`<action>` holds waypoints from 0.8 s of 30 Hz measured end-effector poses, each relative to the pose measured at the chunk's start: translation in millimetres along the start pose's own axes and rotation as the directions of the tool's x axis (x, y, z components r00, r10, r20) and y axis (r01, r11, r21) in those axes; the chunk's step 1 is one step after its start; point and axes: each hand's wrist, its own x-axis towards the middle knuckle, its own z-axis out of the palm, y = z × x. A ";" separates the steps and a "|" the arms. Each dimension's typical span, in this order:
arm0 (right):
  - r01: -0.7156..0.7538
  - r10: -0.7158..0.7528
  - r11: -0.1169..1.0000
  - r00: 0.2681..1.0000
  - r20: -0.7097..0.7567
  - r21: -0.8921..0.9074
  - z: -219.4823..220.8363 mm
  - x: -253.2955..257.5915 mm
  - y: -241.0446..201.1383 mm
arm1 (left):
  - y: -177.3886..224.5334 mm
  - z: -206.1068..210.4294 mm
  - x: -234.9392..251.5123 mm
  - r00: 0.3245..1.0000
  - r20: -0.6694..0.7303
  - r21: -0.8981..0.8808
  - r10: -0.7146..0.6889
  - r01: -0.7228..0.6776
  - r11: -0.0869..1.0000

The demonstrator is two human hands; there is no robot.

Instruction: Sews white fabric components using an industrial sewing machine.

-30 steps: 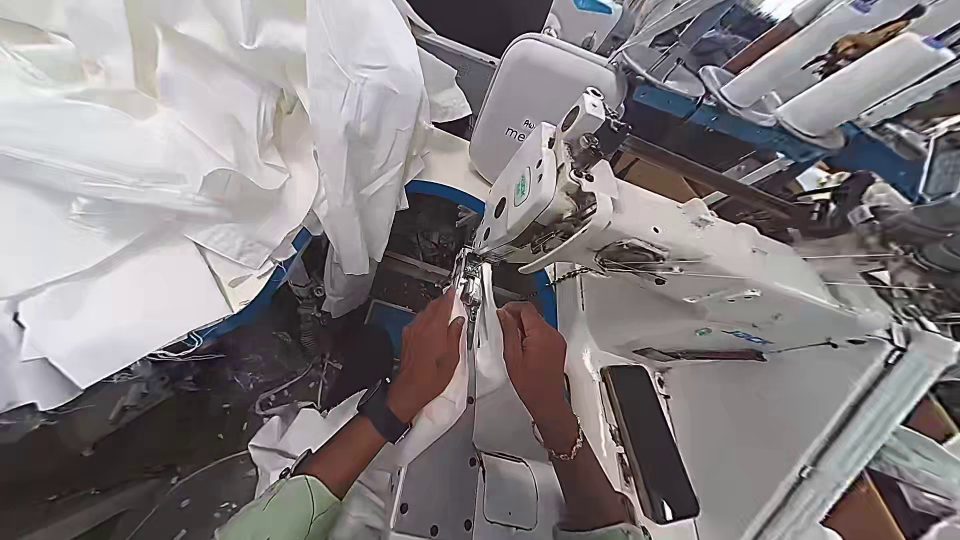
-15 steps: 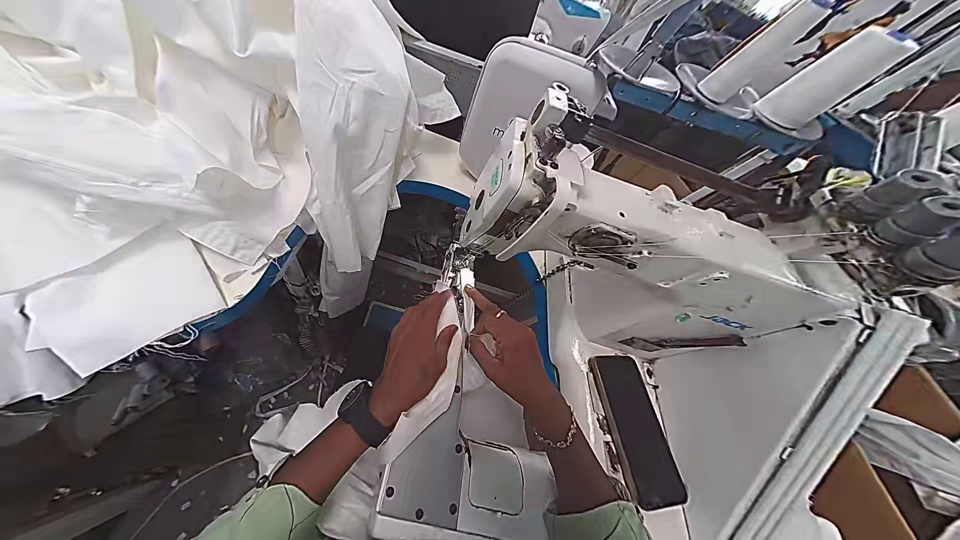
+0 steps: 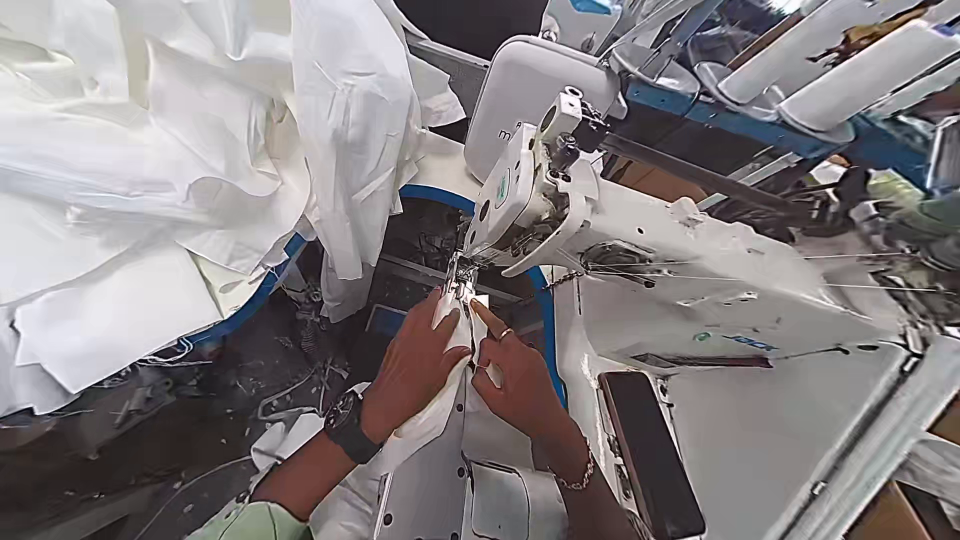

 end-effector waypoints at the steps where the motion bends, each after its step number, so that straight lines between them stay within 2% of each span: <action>1: 0.003 -0.003 1.000 1.000 -0.003 -0.003 0.9 -1.2 -0.1 | -1.6 1.7 -1.9 0.999 -0.019 0.059 0.038 -0.037 0.998; 3: 0.004 -0.004 1.000 1.000 -0.004 -0.011 0.5 -1.7 -0.9 | -2.6 4.8 -0.1 0.994 -0.064 0.106 0.085 -0.078 0.991; 6: -0.003 0.003 1.000 1.000 -0.002 -0.013 0.7 -0.1 -3.2 | -10.4 11.4 10.7 0.963 -0.204 0.092 0.178 -0.162 0.982; 9: -0.022 0.022 1.000 1.000 0.003 0.005 0.4 -0.6 -5.5 | -13.6 9.9 10.2 0.953 -0.174 0.108 0.247 -0.231 0.967; 13: -0.022 0.023 0.999 0.999 -0.024 0.029 2.6 1.1 -3.5 | -16.0 10.8 7.7 0.961 -0.166 0.023 0.219 -0.219 0.976; 18: -0.030 0.031 0.998 0.999 -0.027 0.062 2.8 0.9 -5.7 | -22.8 14.0 21.6 0.947 -0.192 0.094 0.256 -0.242 0.966; 21: -0.068 0.074 0.981 0.997 -0.023 0.182 4.0 3.0 -4.8 | -18.9 13.6 14.3 0.953 -0.191 0.054 0.234 -0.228 0.972; 24: -0.164 0.175 0.872 0.984 0.021 0.462 12.0 13.8 -3.9 | -16.5 7.8 11.1 0.971 -0.158 -0.109 0.180 -0.198 0.974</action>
